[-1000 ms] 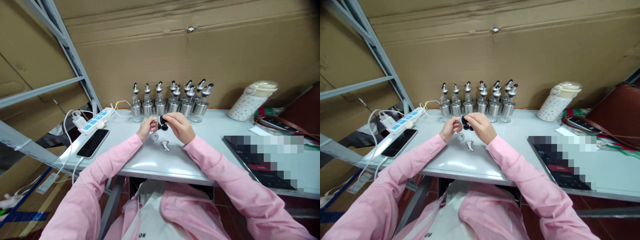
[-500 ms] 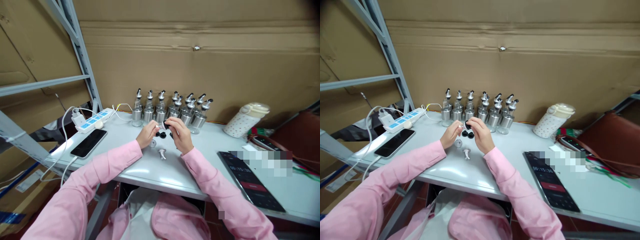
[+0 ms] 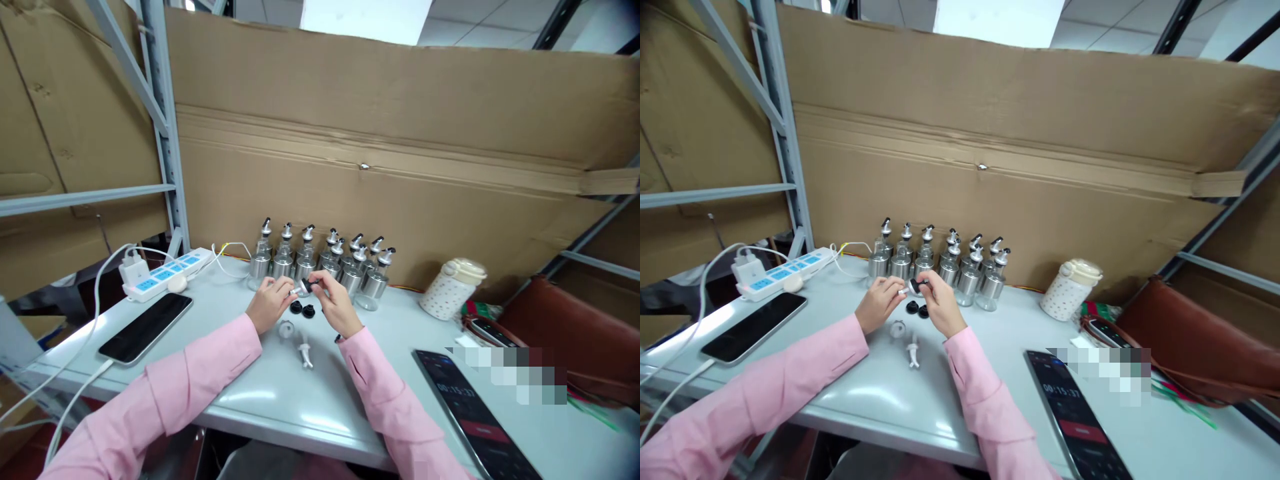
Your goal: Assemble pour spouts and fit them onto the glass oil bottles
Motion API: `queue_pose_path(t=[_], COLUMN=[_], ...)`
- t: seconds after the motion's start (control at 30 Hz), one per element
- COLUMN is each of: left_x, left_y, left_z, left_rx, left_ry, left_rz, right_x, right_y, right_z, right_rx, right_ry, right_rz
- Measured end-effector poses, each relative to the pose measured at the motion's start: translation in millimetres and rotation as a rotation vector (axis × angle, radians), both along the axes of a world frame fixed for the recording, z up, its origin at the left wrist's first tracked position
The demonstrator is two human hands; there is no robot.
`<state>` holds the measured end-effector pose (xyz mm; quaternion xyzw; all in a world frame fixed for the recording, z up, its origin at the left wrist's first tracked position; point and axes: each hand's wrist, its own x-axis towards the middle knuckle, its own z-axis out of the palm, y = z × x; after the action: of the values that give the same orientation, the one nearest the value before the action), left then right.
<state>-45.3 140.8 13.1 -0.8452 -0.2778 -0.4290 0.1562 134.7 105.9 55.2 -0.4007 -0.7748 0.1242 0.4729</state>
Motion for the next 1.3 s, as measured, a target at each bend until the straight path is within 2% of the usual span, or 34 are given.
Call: queue_pose_path(t=[0.17, 0.43, 0.7, 0.87, 0.97, 1.07, 1.3], left_x=[-3.0, 0.7, 2.0, 3.1, 0.0, -3.3, 2.6], left_y=[5.9, 0.9, 1.9, 3.4, 6.5, 9.7, 15.4], left_z=[-0.8, -7.1, 1.4, -2.4, -6.1, -9.4, -25.4], left_rx=[0.127, -0.019, -0.147, -0.321, -0.529, -0.696, -0.756], left_ry=[0.145, 0.189, 0.211, 0.173, 0.035, -0.147, -0.202], left_rz=[0.041, 0.040, 0.141, 0.157, 0.086, -0.032, -0.201], right_x=[-2.2, -10.0, -11.5, -3.6, 5.5, 13.0, 9.4], right_y=[0.5, 0.6, 4.6, 10.4, 13.2, 17.2, 31.8], right_z=[-0.5, -6.0, -11.5, -14.8, -14.3, -17.6, -41.3], right_rx=[-0.139, -0.141, 0.069, 0.185, 0.241, 0.210, 0.031], right_ry=[0.007, -0.056, -0.044, -0.088, -0.070, -0.070, -0.271], right_rz=[-0.006, -0.102, -0.058, -0.042, -0.107, -0.183, -0.235])
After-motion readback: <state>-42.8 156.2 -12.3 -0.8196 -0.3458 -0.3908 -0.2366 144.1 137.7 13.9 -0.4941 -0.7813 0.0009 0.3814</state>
